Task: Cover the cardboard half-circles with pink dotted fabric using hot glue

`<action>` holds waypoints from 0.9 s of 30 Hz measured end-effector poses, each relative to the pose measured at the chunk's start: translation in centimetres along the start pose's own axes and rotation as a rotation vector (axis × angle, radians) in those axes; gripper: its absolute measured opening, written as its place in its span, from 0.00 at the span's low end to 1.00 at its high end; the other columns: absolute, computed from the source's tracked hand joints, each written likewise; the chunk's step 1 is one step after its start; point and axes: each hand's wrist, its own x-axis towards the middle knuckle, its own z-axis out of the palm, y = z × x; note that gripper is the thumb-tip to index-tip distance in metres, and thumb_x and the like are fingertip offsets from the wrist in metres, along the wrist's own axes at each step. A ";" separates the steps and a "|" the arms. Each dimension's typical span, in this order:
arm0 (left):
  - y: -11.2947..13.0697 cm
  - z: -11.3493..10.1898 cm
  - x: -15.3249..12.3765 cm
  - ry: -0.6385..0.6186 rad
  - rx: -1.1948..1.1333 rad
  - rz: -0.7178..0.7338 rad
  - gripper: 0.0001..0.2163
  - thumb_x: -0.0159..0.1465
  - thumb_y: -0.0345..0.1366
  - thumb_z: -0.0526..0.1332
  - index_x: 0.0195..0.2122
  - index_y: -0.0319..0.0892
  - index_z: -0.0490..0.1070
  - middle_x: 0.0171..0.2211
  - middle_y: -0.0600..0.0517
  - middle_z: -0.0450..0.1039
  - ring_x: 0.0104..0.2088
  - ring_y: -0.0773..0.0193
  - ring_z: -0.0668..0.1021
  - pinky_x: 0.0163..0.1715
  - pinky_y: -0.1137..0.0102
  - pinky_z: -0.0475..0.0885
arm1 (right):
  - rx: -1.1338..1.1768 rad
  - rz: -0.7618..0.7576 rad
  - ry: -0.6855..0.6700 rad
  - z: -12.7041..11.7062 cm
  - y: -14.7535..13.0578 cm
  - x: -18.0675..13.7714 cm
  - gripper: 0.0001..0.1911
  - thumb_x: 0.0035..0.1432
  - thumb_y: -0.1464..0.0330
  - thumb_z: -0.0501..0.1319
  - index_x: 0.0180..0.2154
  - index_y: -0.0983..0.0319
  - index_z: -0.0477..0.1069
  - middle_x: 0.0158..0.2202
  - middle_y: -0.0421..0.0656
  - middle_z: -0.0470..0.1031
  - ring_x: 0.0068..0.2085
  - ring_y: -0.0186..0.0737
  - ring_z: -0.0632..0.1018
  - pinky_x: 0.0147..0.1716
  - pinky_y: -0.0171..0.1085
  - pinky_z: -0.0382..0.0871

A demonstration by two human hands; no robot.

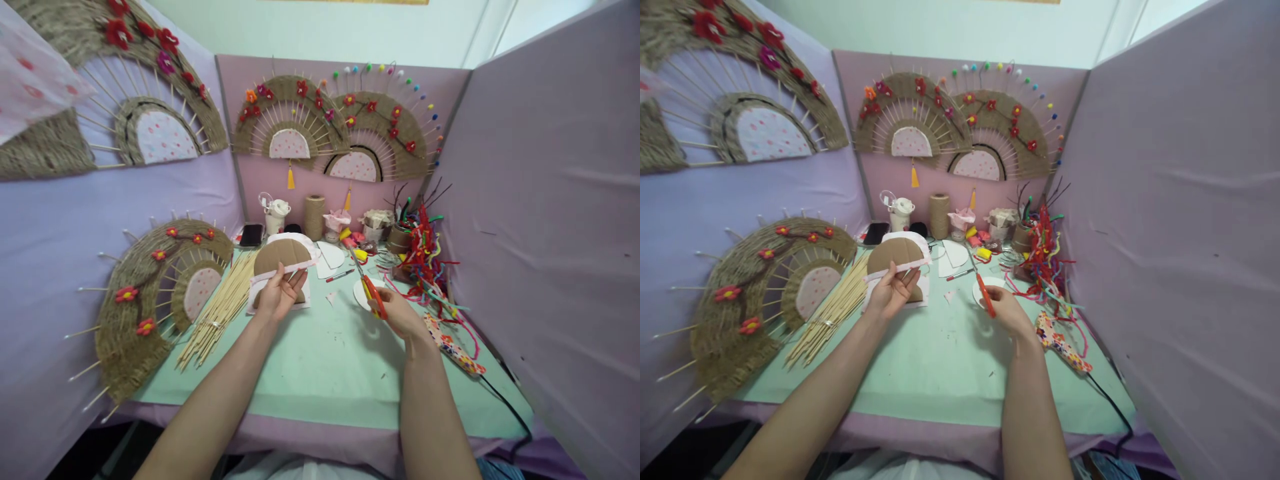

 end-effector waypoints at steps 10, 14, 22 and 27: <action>0.6 -0.1 0.1 -0.005 -0.015 0.049 0.08 0.64 0.35 0.56 0.31 0.40 0.71 0.33 0.49 0.78 0.45 0.58 0.78 0.53 0.57 0.67 | 0.073 -0.280 -0.050 5.5 -1.0 -0.9 0.16 0.45 0.62 0.65 0.36 0.60 0.66 0.24 0.34 0.61 0.26 0.32 0.63 0.25 0.31 0.58; 0.9 -0.1 0.3 -0.032 -0.032 0.068 0.09 0.65 0.36 0.55 0.32 0.40 0.72 0.32 0.50 0.79 0.44 0.58 0.78 0.52 0.57 0.68 | -0.028 -0.274 -0.133 5.6 -0.5 -0.8 0.15 0.49 0.58 0.62 0.35 0.62 0.68 0.25 0.35 0.62 0.27 0.32 0.64 0.26 0.32 0.57; 1.0 0.0 0.3 -0.013 -0.059 0.075 0.08 0.64 0.36 0.56 0.31 0.41 0.72 0.33 0.50 0.79 0.43 0.58 0.79 0.52 0.56 0.68 | -0.050 -0.222 -0.173 5.8 0.0 -0.7 0.16 0.49 0.56 0.62 0.31 0.63 0.69 0.25 0.37 0.66 0.28 0.33 0.66 0.27 0.31 0.59; 1.0 -0.1 0.2 -0.018 -0.058 0.073 0.07 0.64 0.36 0.57 0.31 0.42 0.72 0.32 0.51 0.79 0.45 0.59 0.78 0.53 0.57 0.67 | -0.054 -0.219 -0.155 6.0 0.1 -0.6 0.17 0.48 0.56 0.62 0.30 0.63 0.69 0.25 0.38 0.66 0.27 0.33 0.66 0.25 0.31 0.59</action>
